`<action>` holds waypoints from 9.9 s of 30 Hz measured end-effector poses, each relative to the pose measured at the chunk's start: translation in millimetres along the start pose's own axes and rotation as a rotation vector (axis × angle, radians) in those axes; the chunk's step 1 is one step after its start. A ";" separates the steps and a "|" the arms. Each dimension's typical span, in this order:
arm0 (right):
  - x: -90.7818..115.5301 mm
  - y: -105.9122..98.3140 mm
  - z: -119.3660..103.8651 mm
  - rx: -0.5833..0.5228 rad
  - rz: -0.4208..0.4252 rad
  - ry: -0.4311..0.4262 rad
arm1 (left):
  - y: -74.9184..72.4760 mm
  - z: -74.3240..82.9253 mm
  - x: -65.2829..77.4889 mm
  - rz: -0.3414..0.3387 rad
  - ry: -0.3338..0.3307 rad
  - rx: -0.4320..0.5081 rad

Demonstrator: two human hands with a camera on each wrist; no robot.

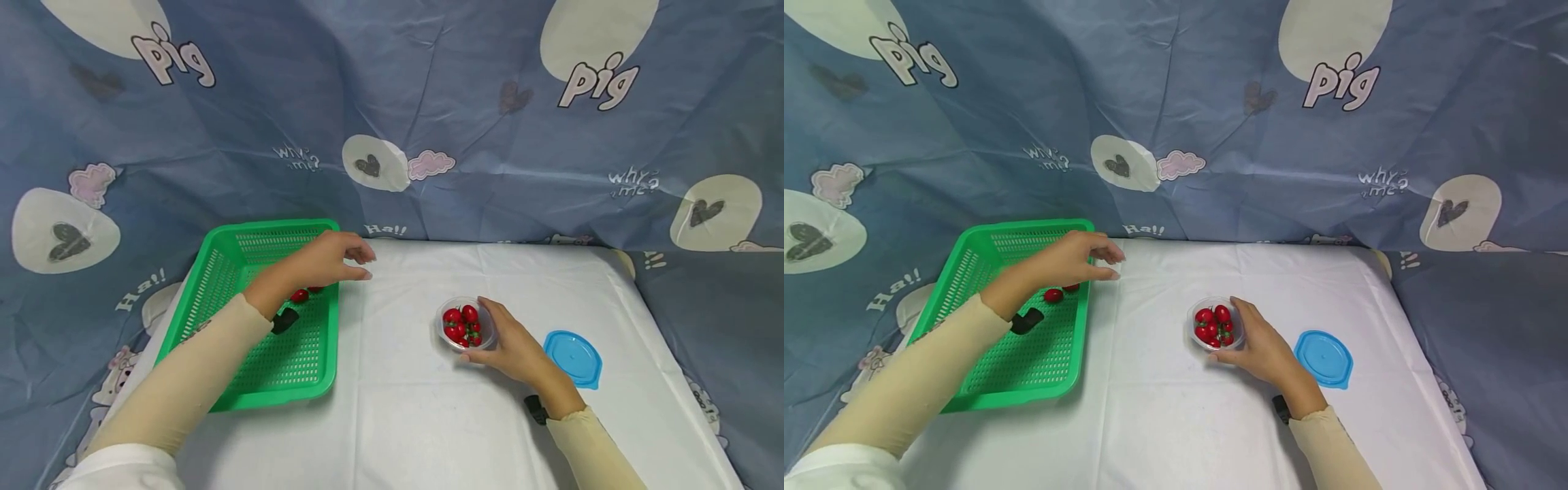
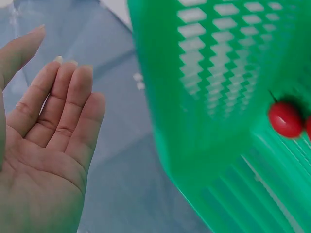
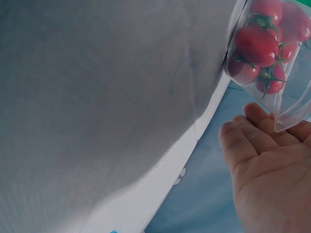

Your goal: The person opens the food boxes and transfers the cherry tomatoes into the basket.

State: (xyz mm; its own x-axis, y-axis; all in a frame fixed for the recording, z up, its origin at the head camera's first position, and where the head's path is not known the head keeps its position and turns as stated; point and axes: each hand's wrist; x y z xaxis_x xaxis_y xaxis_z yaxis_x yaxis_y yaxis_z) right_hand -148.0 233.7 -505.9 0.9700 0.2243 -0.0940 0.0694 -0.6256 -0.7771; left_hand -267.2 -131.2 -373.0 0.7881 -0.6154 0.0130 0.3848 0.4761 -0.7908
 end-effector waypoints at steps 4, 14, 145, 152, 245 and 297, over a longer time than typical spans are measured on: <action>0.1 -0.1 0.0 0.000 -0.005 0.007 | 14.7 16.0 -15.5 -0.036 0.082 -0.036; -0.4 0.8 -0.6 -0.006 -0.005 0.024 | 70.1 56.2 -56.2 -0.216 0.187 -0.063; 3.0 -2.6 -0.4 -0.009 -0.005 0.021 | -11.2 -2.3 36.8 0.115 -0.072 0.115; 1.6 -2.9 -0.7 -0.009 -0.014 0.023 | -21.3 -32.0 61.5 0.153 -0.180 0.083; 0.1 -1.6 0.5 0.020 -0.014 0.023 | -15.4 11.9 8.4 0.139 -0.062 -0.131; 2.6 -4.0 4.1 -0.025 0.001 0.009 | 174.0 87.5 -82.6 0.018 0.242 -0.522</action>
State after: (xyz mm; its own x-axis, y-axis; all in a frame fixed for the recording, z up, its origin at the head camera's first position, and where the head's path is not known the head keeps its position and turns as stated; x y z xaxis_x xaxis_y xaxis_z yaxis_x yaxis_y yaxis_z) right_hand -146.7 239.9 -505.5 0.9721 0.2170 -0.0893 0.0740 -0.6447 -0.7609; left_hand -223.3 57.4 -458.1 0.6360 -0.7658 -0.0949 0.0357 0.1520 -0.9877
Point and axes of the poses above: each hand's wrist, its own x-axis away from the middle knuckle, its own y-axis out of the palm, z = x × y, and after that the axes turned 4 degrees about z, right-handed
